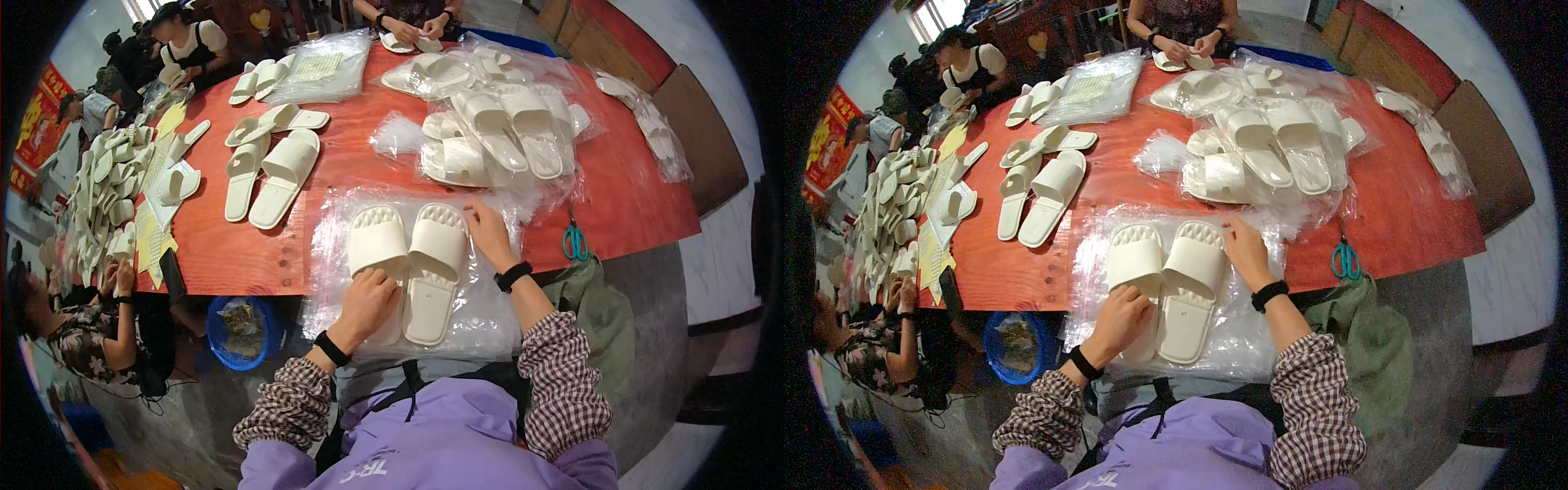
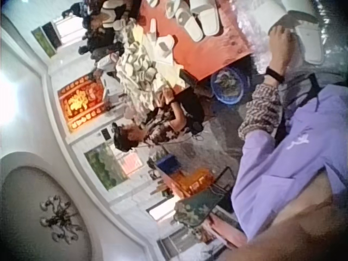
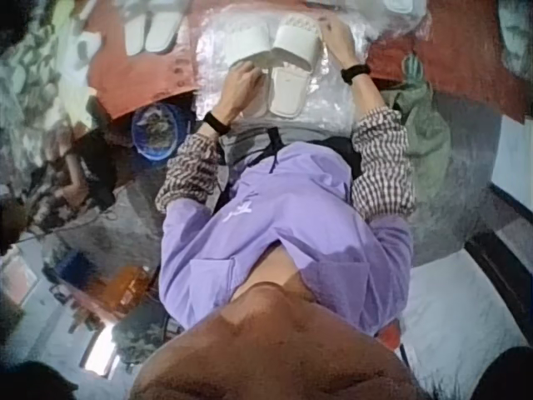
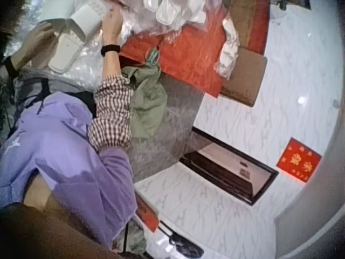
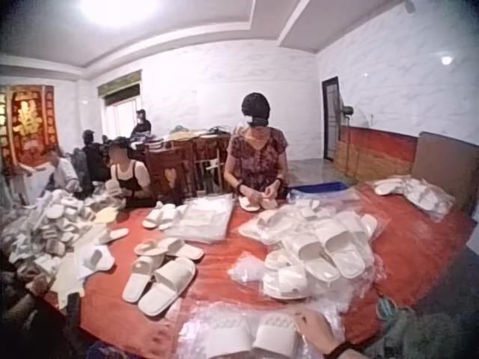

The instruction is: Pack a pair of white slippers into a plastic bag.

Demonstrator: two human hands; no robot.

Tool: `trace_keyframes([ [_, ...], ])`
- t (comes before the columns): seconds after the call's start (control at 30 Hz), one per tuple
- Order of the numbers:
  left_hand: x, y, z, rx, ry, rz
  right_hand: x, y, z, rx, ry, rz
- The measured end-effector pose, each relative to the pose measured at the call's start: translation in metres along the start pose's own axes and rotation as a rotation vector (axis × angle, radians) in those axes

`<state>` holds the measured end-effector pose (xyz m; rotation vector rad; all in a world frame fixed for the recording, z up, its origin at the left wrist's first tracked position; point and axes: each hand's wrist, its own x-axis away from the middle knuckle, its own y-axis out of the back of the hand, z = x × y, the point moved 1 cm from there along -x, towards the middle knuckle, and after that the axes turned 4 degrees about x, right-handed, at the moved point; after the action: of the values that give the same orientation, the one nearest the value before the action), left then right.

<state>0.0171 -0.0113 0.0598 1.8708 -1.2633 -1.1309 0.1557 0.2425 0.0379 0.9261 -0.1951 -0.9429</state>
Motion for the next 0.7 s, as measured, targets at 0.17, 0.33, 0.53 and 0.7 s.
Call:
trace_keyframes([
  [0.17,-0.004,-0.005,0.006,-0.036,-0.018,0.001,-0.007,-0.015,0.000,-0.022,-0.094,0.000],
  [0.33,0.007,-0.016,0.010,0.038,-0.017,-0.103,-0.008,-0.014,-0.004,-0.193,-0.062,-0.014],
  [0.53,0.008,-0.010,-0.007,0.071,0.042,-0.088,-0.008,0.007,0.029,-0.682,-0.181,-0.057],
  [0.7,0.000,-0.026,0.003,0.002,0.089,0.075,-0.026,0.002,0.037,-0.595,-0.049,0.150],
])
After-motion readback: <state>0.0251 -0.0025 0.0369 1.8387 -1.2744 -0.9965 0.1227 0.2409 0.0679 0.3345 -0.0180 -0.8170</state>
